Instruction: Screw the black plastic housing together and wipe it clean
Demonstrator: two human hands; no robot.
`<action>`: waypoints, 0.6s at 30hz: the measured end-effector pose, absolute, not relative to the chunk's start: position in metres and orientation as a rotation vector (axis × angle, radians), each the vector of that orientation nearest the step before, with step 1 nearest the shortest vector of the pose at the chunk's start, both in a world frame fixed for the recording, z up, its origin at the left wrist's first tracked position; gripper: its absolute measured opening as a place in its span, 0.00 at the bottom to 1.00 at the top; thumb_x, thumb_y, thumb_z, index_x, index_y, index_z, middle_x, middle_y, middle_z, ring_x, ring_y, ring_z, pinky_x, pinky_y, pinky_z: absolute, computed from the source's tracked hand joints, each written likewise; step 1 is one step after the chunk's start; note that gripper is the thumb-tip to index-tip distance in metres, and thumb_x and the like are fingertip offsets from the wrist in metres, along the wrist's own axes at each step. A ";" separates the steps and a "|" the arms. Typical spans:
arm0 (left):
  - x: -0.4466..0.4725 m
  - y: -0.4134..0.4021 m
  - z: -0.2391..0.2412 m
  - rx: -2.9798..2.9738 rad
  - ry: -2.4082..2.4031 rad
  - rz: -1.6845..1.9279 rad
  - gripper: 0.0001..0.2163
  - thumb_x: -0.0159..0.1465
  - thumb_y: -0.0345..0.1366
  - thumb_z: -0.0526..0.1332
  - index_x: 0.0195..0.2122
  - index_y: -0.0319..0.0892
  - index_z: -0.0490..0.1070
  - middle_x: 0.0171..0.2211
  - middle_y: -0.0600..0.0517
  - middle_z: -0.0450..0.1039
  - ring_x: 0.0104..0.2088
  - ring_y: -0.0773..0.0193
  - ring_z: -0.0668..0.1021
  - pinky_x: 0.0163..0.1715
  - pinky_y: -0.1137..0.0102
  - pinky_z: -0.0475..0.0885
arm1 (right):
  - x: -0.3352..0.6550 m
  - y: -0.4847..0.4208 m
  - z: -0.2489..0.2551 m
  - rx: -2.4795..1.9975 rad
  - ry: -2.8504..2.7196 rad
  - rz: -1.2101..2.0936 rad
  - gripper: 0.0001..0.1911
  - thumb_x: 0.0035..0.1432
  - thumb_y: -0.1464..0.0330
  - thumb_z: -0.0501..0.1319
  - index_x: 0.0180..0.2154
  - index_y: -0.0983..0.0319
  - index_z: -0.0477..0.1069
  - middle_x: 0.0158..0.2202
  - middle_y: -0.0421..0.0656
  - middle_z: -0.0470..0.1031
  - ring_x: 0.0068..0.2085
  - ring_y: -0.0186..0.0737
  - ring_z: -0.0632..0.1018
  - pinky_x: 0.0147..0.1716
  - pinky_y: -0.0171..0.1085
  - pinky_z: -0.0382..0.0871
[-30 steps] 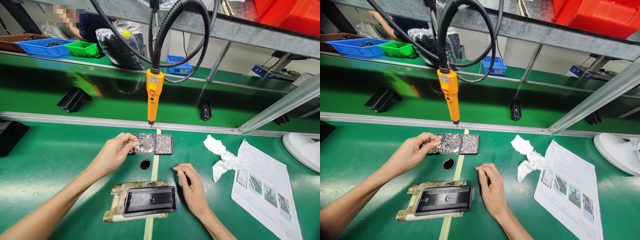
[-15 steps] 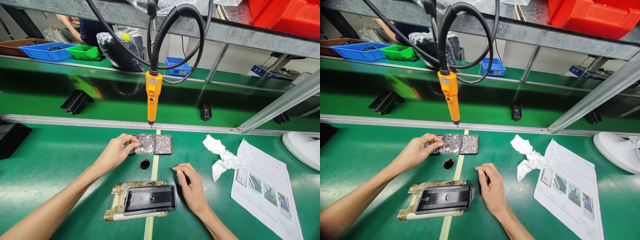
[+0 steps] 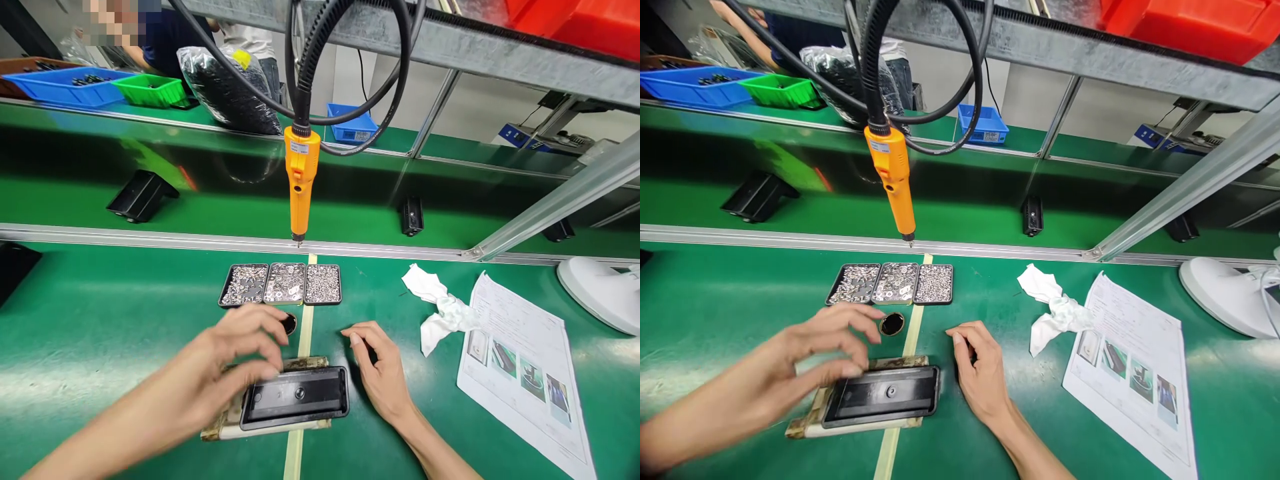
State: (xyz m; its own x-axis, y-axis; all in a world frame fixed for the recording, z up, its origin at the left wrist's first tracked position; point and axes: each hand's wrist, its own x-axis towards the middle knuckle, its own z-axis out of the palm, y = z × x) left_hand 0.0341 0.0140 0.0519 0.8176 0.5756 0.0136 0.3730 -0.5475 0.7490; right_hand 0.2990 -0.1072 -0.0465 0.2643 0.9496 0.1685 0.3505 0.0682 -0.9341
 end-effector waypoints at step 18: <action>-0.010 -0.018 0.025 2.829 0.431 0.396 0.21 0.76 0.42 0.57 0.69 0.58 0.64 0.74 0.51 0.55 0.74 0.41 0.55 0.61 0.44 0.75 | 0.300 -0.107 -0.045 -1.494 -1.283 0.710 0.13 0.76 0.63 0.57 0.46 0.57 0.81 0.44 0.41 0.77 0.40 0.33 0.76 0.39 0.34 0.67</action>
